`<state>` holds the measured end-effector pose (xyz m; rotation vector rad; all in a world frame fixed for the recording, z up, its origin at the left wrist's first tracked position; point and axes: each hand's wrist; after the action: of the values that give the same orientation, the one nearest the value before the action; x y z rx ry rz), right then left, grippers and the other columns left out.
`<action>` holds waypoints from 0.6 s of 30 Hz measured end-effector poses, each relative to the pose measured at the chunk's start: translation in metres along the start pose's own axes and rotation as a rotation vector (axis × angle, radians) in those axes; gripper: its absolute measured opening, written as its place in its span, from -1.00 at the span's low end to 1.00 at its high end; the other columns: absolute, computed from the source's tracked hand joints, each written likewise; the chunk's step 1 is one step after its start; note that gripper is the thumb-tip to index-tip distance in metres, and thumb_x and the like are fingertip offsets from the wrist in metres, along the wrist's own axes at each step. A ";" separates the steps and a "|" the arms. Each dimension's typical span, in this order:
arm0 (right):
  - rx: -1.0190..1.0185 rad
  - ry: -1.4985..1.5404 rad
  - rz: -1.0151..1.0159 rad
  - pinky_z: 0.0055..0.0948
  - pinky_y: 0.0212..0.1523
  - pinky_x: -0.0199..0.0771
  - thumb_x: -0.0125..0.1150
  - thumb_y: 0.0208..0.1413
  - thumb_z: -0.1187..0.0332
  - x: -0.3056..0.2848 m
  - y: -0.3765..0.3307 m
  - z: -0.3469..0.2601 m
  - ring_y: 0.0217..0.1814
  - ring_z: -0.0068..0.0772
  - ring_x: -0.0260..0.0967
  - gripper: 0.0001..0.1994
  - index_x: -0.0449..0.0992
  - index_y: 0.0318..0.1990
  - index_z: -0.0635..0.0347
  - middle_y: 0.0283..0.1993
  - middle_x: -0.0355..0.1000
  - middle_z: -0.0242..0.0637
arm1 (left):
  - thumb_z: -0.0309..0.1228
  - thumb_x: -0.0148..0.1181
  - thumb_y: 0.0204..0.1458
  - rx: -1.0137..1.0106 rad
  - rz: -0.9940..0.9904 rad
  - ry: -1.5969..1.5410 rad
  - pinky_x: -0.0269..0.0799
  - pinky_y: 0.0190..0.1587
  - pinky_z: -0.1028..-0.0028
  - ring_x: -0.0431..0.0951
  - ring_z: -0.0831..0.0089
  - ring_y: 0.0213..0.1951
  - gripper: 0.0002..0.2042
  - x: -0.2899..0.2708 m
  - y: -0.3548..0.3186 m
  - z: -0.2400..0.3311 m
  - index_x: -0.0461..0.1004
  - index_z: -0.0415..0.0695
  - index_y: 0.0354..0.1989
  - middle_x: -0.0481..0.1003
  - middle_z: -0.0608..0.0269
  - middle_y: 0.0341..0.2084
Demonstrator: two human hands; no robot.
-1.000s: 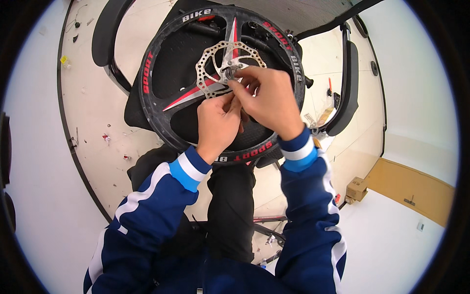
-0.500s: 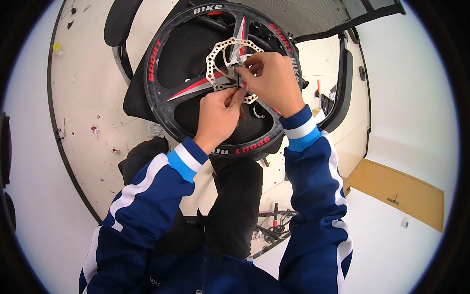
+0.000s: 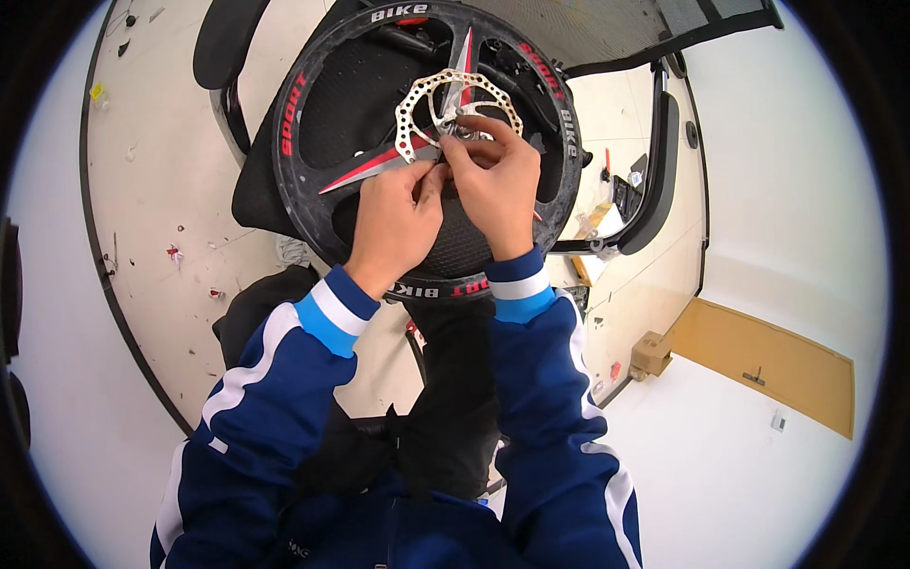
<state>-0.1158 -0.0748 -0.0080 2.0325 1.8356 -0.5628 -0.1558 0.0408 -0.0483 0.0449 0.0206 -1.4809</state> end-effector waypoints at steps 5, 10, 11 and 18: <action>-0.227 -0.291 -0.037 -0.54 -0.42 0.49 0.29 0.07 0.46 -0.009 0.017 0.003 -0.49 -0.50 0.55 -0.78 0.63 -0.12 0.33 -0.43 0.61 -0.15 | -0.44 0.14 0.14 0.033 -0.005 0.072 0.29 -0.52 0.22 0.45 -0.09 -0.58 -0.82 -0.005 0.008 -0.007 0.54 -0.31 -0.41 0.44 -0.16 -0.63; -0.527 -0.622 -0.228 -0.49 -0.45 0.43 0.31 0.01 0.51 -0.019 0.038 -0.021 -0.48 -0.37 0.48 -0.80 0.64 -0.16 0.29 -0.36 0.55 -0.18 | -0.44 0.17 0.13 0.040 0.021 0.070 0.23 -0.56 0.27 0.42 -0.05 -0.64 -0.84 -0.012 0.007 -0.018 0.55 -0.32 -0.34 0.41 -0.17 -0.64; -0.494 -0.684 -0.305 -0.57 -0.41 0.39 0.30 0.04 0.53 -0.025 0.042 -0.023 -0.41 -0.47 0.43 -0.75 0.64 -0.08 0.23 -0.30 0.52 -0.28 | -0.44 0.17 0.12 0.039 0.018 0.075 0.23 -0.56 0.28 0.42 -0.04 -0.63 -0.84 -0.014 0.008 -0.019 0.56 -0.32 -0.34 0.41 -0.16 -0.63; -0.497 -0.537 -0.383 -0.43 -0.38 0.48 0.36 0.01 0.50 -0.041 0.053 0.005 -0.46 -0.29 0.49 -0.82 0.63 -0.21 0.34 -0.36 0.56 -0.15 | -0.43 0.17 0.11 0.038 -0.008 0.194 0.38 -0.48 0.27 0.54 -0.04 -0.51 -0.84 -0.019 0.018 -0.019 0.61 -0.27 -0.31 0.49 -0.13 -0.59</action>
<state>-0.0670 -0.1180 0.0077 1.0877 1.7913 -0.6010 -0.1394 0.0619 -0.0659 0.2194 0.1495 -1.4801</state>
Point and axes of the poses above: each hand's wrist, its own y-axis towards the middle knuckle, its own x-axis out of the palm, z = x × y
